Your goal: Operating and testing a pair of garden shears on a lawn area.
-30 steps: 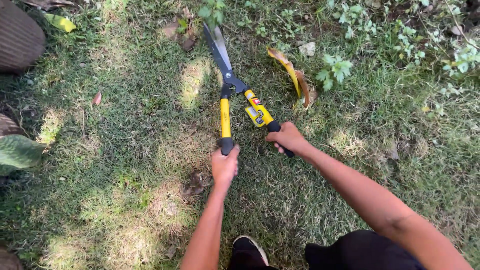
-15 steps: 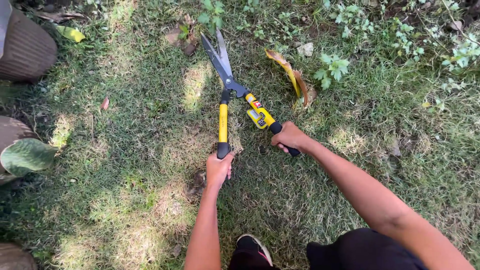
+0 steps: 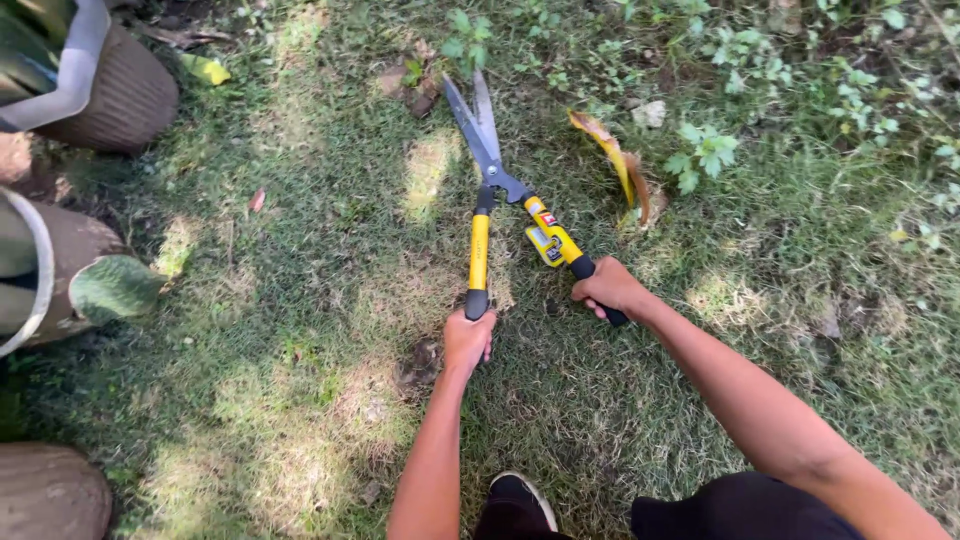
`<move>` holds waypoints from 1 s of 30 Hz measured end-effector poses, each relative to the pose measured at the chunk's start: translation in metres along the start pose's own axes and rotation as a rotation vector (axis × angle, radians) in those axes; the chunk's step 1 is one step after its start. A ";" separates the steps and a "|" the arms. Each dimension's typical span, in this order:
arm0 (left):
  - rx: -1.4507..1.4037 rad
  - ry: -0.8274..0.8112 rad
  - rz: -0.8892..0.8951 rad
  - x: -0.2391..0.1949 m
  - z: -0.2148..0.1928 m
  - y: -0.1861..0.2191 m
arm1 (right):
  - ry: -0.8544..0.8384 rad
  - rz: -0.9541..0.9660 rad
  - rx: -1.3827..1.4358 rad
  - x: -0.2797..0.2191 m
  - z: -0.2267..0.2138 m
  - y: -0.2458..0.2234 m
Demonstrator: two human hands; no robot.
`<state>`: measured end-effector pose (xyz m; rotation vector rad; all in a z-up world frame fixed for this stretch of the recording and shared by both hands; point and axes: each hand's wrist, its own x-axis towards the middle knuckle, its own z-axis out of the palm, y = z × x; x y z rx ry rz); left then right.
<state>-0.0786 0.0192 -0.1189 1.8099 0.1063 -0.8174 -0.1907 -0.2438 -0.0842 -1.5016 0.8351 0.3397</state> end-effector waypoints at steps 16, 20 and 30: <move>0.017 -0.040 -0.019 -0.007 -0.001 0.010 | 0.023 0.062 -0.042 0.002 0.002 -0.007; 0.026 -0.057 -0.011 0.000 0.000 0.008 | 0.058 0.105 -0.018 0.004 0.000 -0.012; -0.052 -0.006 0.064 0.007 0.009 0.016 | 0.119 0.115 -0.197 0.009 -0.006 -0.038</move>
